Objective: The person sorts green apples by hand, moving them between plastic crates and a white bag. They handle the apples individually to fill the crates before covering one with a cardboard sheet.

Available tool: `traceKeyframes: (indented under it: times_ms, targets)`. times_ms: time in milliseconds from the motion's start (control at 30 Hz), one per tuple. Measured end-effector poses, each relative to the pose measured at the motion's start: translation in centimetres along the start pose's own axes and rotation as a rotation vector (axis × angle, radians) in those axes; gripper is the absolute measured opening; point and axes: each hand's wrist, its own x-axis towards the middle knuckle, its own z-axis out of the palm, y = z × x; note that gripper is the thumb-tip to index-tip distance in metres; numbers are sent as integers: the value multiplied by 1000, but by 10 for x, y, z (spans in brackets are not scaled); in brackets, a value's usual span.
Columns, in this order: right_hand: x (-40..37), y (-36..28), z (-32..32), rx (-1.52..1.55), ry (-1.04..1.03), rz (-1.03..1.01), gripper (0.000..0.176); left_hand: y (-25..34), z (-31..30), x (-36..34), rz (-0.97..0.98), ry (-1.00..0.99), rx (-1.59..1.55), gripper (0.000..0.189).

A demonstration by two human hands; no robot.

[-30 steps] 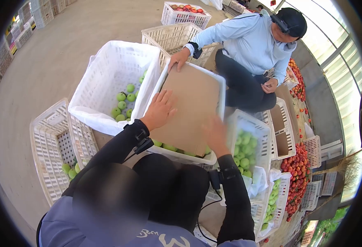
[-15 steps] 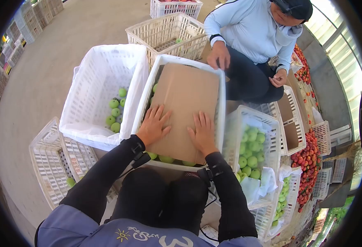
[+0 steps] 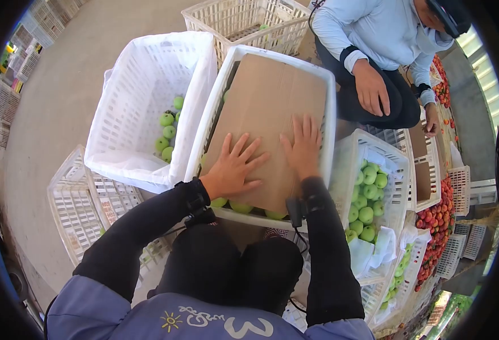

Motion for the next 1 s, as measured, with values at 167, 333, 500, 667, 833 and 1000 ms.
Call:
traceKeyframes:
  times_ms: [167,333,500,667,833,1000]
  targets:
    - [3,0,2,-44,-9,3,66,0,-1,1,-12,1,19,71]
    - [21,1,-10,-82,-99,16,67,-1,0,0,-9,-9,24,70]
    - [46,4,14,-194,-41,74,68,1,2,1,-38,-24,11,70]
    - [47,4,13,-179,-38,64,68,0,2,2,-47,-13,-3,68]
    - [47,16,22,-231,-72,35,68,-3,8,-1,-24,10,-16,68]
    - [51,7,-2,-198,-110,-61,70,-15,5,0,0,20,-56,73]
